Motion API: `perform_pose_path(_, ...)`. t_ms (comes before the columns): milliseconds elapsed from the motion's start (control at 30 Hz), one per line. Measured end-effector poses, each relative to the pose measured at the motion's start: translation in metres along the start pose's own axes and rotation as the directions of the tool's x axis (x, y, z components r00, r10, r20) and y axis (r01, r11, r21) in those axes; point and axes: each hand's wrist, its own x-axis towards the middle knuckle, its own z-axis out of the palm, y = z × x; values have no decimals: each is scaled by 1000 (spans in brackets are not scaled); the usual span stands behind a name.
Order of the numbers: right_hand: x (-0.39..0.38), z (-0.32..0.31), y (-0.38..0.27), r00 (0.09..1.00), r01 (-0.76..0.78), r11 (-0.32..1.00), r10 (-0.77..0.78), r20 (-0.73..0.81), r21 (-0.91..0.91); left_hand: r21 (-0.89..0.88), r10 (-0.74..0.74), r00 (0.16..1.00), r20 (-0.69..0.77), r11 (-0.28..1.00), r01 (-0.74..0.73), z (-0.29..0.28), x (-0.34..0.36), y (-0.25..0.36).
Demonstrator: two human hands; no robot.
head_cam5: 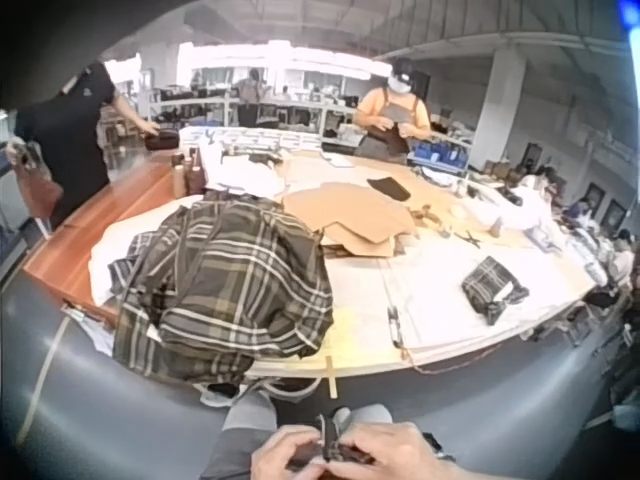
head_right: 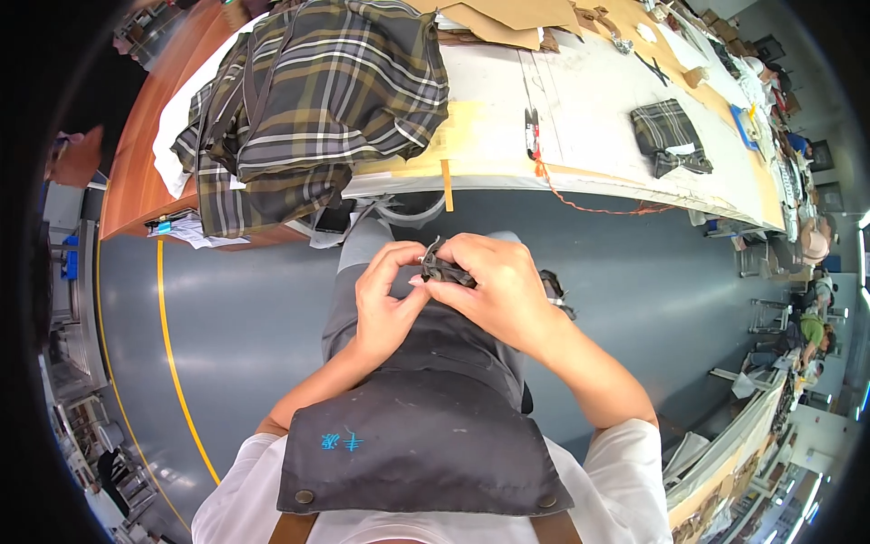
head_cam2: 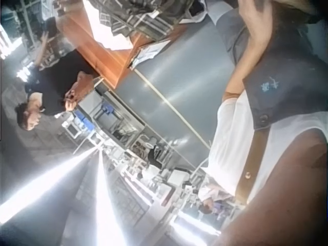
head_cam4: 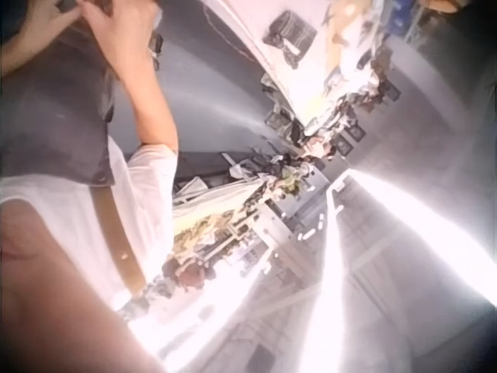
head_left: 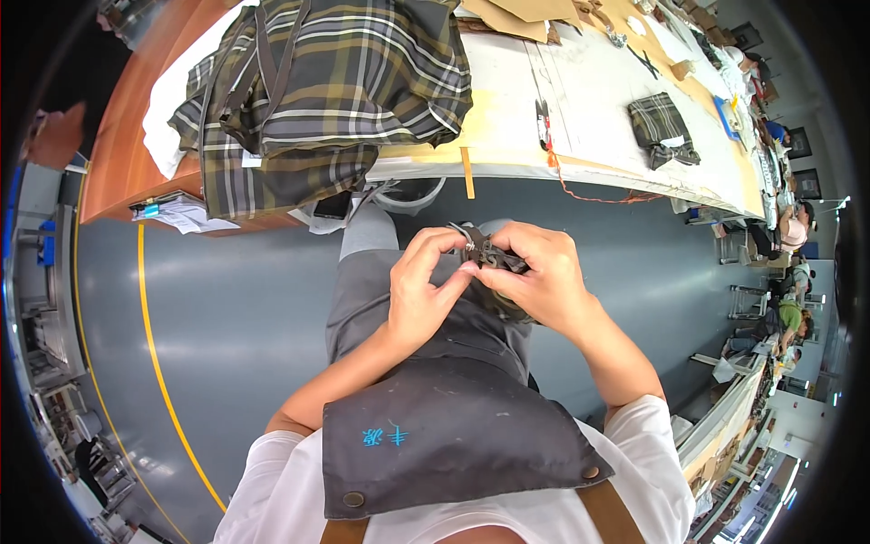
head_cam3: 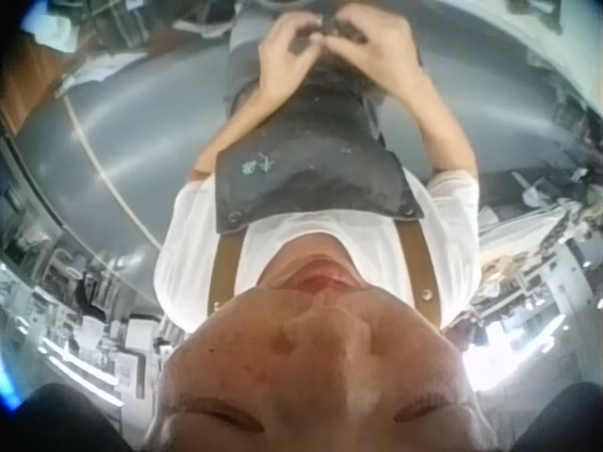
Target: Sewing or assembling a plaid fabric pouch with a zipper in a workshop setting.
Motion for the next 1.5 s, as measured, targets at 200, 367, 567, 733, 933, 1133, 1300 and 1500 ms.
perform_pose_path(200, -3, -4, 5, 998, -27, 997, 22, -63, -75, -89, 4, 992, 128, 996, 8, -12, 5, -2)
perform_pose_path(367, -1, -4, 15, 998, -6, 997, 1, -68, -80, -503, -336, 824, 456, 667, 550, -25, 17, 14)
perform_pose_path(567, 6, -6, 21, 997, 80, 996, -80, 14, -48, -661, -271, 646, 714, 42, 749, -23, 11, 4)
perform_pose_path(733, 0, -1, 32, 984, 123, 992, -123, 129, 11, -595, -220, 574, 789, -37, 803, -14, -2, -7)
perform_pose_path(933, -12, 14, 51, 981, 51, 985, -81, 176, 167, -477, -343, 439, 831, -33, 878, -15, 6, -2)
perform_pose_path(1133, -28, 27, 63, 970, -132, 947, 62, 236, 292, -506, -207, 472, 857, -164, 847, -4, -4, -24)
perform_pose_path(1300, -36, 39, 72, 977, -180, 877, 106, 187, 446, -453, -184, 416, 890, -274, 848, 1, -3, -34)
perform_pose_path(1500, -38, 48, 83, 982, -133, 908, 65, 180, 397, -355, -243, 335, 910, -42, 934, -4, 9, -34)
